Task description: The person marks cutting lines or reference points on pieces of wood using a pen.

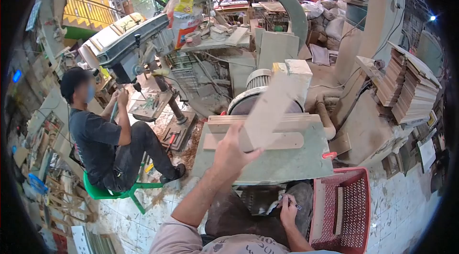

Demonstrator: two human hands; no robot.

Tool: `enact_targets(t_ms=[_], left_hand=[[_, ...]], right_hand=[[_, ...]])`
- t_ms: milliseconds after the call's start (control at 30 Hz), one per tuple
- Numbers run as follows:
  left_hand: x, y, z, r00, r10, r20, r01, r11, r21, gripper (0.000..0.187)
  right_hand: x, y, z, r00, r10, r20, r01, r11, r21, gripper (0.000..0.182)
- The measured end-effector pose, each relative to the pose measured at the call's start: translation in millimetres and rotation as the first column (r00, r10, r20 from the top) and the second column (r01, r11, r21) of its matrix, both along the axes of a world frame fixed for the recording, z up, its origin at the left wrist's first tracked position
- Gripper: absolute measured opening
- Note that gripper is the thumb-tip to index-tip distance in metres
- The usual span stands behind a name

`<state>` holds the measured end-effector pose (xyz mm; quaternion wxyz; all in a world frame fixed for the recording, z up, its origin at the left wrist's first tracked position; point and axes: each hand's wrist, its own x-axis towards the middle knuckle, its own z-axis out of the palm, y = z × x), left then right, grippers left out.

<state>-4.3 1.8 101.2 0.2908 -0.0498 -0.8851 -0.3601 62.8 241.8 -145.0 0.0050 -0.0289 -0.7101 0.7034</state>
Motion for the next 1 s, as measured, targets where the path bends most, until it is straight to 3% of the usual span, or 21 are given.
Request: enact_targets(t_ms=[33, 100, 233, 300, 633, 833, 933, 1000], left_hand=[[0, 2, 3, 1.0, 0.01, -0.005, -0.01, 1.0, -0.005, 0.074], [-1, 7, 6, 0.974, 0.2, -0.106, -0.184, 0.972, 0.147, 0.08], [-3, 11, -1, 0.957, 0.245, -0.154, -0.217, 0.959, 0.181, 0.082], [-3, 14, -5, 0.985, 0.166, -0.034, -0.142, 0.916, 0.374, 0.078], [-2, 27, -19, 0.995, 0.101, 0.011, -0.097, 0.919, 0.383, 0.078], [-9, 34, -32, 0.999, 0.0, -0.032, 0.012, 0.926, 0.378, 0.076], [-11, 36, -32, 0.998, -0.055, -0.014, 0.055, 0.893, 0.446, 0.066], [-15, 38, -29, 0.984, -0.176, -0.02, 0.143, 0.721, 0.678, 0.052]], right_hand=[[0, 0, 2, 1.0, 0.0, 0.015, 0.0, 1.0, 0.001, 0.024], [1, -1, 4, 0.999, 0.019, 0.028, -0.019, 1.0, -0.001, 0.024], [-1, 1, 2, 1.0, 0.006, 0.023, -0.006, 0.999, 0.033, 0.025], [-1, 2, -2, 1.0, -0.006, 0.019, 0.005, 1.0, 0.025, 0.025], [2, 1, 7, 0.995, -0.03, -0.096, 0.028, 0.999, -0.024, 0.018], [2, 0, 13, 0.998, -0.046, -0.036, 0.044, 0.998, -0.052, 0.019], [1, 1, 7, 0.998, -0.039, -0.039, 0.037, 0.998, -0.048, 0.019], [0, 0, 7, 0.998, -0.044, -0.037, 0.04, 0.996, -0.082, 0.017]])
